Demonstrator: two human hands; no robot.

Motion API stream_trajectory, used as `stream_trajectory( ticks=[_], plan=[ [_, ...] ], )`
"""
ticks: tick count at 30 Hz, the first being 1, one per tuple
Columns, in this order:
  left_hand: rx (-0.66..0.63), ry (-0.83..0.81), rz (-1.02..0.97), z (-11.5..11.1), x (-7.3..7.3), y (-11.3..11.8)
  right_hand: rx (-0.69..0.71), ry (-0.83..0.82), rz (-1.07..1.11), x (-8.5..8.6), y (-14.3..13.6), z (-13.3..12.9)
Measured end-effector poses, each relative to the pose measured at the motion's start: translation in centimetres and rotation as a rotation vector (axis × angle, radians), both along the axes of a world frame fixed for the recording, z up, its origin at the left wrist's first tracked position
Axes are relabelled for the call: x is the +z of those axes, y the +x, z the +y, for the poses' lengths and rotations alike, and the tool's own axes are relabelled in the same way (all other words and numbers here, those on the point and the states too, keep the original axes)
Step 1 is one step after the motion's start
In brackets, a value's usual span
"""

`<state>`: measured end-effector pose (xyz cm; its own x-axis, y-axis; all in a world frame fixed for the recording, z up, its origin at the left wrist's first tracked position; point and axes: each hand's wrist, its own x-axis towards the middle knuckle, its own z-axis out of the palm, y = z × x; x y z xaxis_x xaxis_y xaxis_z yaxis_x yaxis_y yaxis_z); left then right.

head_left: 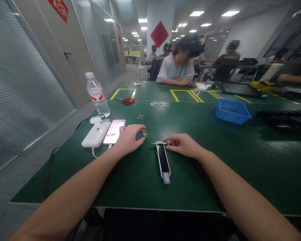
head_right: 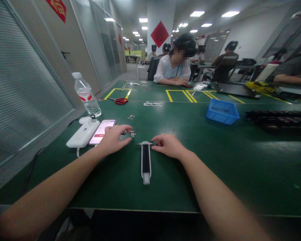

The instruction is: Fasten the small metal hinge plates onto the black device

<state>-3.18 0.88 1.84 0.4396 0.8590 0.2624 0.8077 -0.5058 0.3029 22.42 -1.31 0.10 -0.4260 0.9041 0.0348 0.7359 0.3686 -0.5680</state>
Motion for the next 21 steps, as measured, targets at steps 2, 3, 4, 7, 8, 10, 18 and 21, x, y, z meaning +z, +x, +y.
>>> stream_trajectory(
  ticks=[2, 3, 4, 7, 8, 10, 18, 21],
  plan=[
    [-0.022, -0.002, 0.025, 0.15, -0.39, -0.04, 0.007, 0.001, -0.003, -0.08, 0.03, 0.04],
    [-0.04, -0.01, 0.036, 0.15, -0.55, 0.01, 0.01, 0.002, -0.002, -0.09, 0.04, 0.06],
    [-0.056, -0.019, 0.046, 0.1, -0.65, 0.09, 0.012, 0.003, -0.002, -0.08, 0.02, 0.06],
    [-0.077, -0.036, 0.063, -0.19, -0.65, 0.41, 0.011, 0.004, -0.003, 0.12, -0.1, -0.02],
    [-0.078, -0.036, 0.065, -0.28, -0.58, 0.5, 0.009, 0.004, -0.003, 0.23, -0.16, -0.07],
    [-0.073, -0.03, 0.072, -0.41, -0.42, 0.61, 0.009, 0.005, -0.006, 0.42, -0.27, -0.16],
    [0.059, -0.011, 0.105, 0.04, -0.26, 0.17, 0.005, -0.001, -0.013, 0.45, -0.22, -0.24],
    [0.09, 0.006, 0.079, 0.15, -0.3, 0.09, 0.009, -0.005, -0.003, 0.44, -0.19, -0.21]
  ],
)
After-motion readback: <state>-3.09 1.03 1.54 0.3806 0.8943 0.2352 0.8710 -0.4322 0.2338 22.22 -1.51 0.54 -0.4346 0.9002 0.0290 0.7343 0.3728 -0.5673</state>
